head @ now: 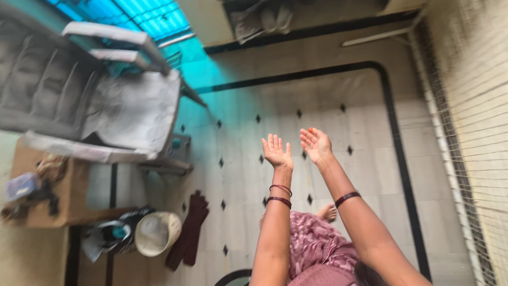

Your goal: The person moves and arranges various household items including chairs, stools, a small heater, a bucket containing cleaning supplies, and fan blades.

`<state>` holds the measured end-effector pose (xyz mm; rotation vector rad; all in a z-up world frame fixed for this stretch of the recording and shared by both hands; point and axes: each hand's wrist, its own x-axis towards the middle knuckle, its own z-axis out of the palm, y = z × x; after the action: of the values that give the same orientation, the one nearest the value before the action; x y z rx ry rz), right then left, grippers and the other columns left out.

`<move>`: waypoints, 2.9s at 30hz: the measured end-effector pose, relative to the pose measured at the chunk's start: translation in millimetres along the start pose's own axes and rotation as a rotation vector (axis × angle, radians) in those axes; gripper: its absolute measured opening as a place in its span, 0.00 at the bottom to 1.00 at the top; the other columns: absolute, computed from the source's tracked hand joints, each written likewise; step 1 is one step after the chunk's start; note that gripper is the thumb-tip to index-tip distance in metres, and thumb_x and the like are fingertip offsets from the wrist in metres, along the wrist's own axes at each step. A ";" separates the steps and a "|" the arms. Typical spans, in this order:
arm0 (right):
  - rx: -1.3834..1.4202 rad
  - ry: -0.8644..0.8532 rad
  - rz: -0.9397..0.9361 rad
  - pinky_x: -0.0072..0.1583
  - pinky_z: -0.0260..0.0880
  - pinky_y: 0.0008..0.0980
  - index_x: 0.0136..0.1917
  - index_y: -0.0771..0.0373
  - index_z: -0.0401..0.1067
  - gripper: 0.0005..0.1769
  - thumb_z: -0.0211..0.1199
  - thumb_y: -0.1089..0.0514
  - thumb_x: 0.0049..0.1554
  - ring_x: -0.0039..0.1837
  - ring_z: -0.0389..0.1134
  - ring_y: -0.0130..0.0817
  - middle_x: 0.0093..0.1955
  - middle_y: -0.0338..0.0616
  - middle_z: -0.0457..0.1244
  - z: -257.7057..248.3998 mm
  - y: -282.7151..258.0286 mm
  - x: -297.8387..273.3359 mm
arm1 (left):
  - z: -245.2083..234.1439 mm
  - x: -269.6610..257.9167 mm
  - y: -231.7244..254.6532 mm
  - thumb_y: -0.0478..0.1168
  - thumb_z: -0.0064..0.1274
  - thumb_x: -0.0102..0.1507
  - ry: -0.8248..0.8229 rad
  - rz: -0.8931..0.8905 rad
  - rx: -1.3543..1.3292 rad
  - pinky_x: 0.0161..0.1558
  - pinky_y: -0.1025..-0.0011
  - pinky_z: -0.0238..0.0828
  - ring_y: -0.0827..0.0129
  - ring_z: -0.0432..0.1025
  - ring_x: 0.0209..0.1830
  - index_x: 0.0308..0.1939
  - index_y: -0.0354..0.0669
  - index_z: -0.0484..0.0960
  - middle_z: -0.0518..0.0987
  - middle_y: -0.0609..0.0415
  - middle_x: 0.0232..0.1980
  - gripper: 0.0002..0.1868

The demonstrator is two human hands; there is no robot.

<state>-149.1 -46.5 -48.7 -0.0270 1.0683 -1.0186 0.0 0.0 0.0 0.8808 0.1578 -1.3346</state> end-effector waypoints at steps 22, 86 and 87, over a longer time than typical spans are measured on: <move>-0.303 -0.293 0.130 0.64 0.66 0.38 0.63 0.61 0.67 0.21 0.50 0.48 0.62 0.66 0.66 0.38 0.66 0.48 0.67 310.6 181.7 -30.8 | -115.6 16.6 318.1 0.69 0.35 0.65 0.148 0.347 -0.229 0.77 0.52 0.42 0.58 0.44 0.84 0.80 0.43 0.50 0.51 0.47 0.83 0.48; -1.667 -0.102 -0.320 0.68 0.60 0.52 0.57 0.66 0.77 0.46 0.45 0.22 0.59 0.68 0.65 0.60 0.63 0.61 0.67 741.7 166.1 381.8 | -307.3 172.1 698.4 0.66 0.59 0.65 1.406 0.475 0.259 0.50 0.59 0.75 0.50 0.78 0.49 0.53 0.12 0.79 0.81 0.30 0.55 0.46; -1.630 -0.068 -0.329 0.67 0.62 0.51 0.57 0.66 0.77 0.45 0.46 0.22 0.58 0.66 0.66 0.60 0.61 0.61 0.67 746.7 154.7 369.0 | -306.9 167.6 703.8 0.66 0.59 0.65 1.394 0.475 0.263 0.50 0.59 0.75 0.50 0.78 0.49 0.53 0.12 0.79 0.81 0.30 0.55 0.46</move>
<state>536.7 -540.4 9.3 -1.5651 1.5928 -0.1685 784.2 45.9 22.3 1.8171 0.7942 -0.1110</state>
